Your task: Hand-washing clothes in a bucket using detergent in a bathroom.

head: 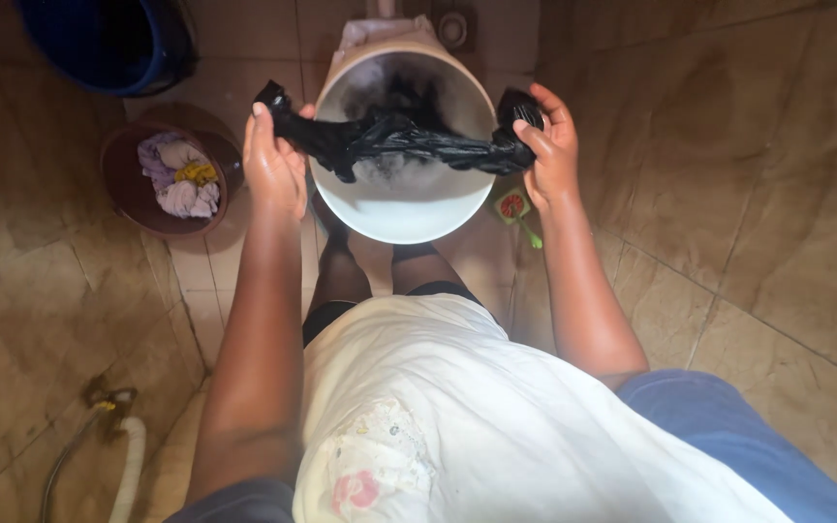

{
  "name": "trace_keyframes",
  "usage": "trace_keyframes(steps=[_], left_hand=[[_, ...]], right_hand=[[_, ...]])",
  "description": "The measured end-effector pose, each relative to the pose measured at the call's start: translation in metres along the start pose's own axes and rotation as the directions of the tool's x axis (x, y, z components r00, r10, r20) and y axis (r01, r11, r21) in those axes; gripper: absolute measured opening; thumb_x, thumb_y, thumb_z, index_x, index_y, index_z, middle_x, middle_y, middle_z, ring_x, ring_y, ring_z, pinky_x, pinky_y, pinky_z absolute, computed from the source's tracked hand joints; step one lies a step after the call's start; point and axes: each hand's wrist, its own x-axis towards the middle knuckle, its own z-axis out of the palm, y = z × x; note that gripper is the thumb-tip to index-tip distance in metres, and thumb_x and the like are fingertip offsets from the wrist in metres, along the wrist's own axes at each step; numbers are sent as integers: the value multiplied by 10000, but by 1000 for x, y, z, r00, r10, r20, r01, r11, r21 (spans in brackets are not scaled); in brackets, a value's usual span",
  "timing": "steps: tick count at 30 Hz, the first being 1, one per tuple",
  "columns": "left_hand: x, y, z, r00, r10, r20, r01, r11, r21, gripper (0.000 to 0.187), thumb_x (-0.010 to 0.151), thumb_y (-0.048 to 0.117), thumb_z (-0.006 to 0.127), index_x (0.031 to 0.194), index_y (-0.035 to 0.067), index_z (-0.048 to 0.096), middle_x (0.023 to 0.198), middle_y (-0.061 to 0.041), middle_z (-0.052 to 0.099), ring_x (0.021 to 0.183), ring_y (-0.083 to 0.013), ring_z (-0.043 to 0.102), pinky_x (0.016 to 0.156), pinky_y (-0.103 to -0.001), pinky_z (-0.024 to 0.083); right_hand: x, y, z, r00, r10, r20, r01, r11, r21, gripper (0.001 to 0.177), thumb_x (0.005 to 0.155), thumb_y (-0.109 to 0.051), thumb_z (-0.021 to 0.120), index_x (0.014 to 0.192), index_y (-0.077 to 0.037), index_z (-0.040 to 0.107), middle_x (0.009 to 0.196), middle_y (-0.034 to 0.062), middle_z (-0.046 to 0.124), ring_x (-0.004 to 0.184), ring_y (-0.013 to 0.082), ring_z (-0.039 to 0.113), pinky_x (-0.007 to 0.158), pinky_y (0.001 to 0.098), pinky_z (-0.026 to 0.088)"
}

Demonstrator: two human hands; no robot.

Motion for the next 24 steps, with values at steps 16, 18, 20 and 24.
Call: trace_keyframes(steps=[16, 18, 20, 24], left_hand=[[-60, 72, 68, 847, 30, 530, -243, 909, 338, 225, 991, 166, 699, 1166, 69, 597, 1081, -58, 699, 1034, -152, 668, 996, -323, 508], [-71, 68, 91, 798, 6, 602, -233, 925, 300, 211, 1040, 200, 699, 1164, 57, 605, 1127, -83, 717, 1076, -154, 657, 1022, -330, 494], [-94, 78, 123, 757, -24, 653, -37, 996, 79, 266, 967, 222, 748, 1133, 85, 591, 1144, -87, 686, 1119, -167, 668, 1017, -367, 505], [-114, 90, 149, 725, -184, 664, 78, 979, 186, 235, 941, 281, 715, 1023, 120, 564, 1175, -59, 747, 846, -180, 610, 673, -359, 427]], right_hand=[[-91, -120, 140, 878, 4, 479, 372, 625, -686, 462, 882, -70, 636, 1341, -33, 616, 1298, 101, 662, 1143, 214, 630, 996, 346, 500], [-104, -115, 167, 840, 68, 539, 505, 268, -821, 482, 847, -115, 749, 1313, -67, 639, 1253, 105, 664, 1170, 240, 631, 997, 382, 495], [-106, -96, 181, 651, -151, 744, 758, 72, -648, 787, 705, -243, 909, 1365, -1, 554, 1407, 269, 496, 1274, 412, 473, 1048, 514, 421], [-104, -55, 185, 806, -153, 572, 514, 659, -548, 545, 886, -189, 755, 1369, -149, 505, 1284, 58, 562, 1194, 213, 566, 973, 390, 512]])
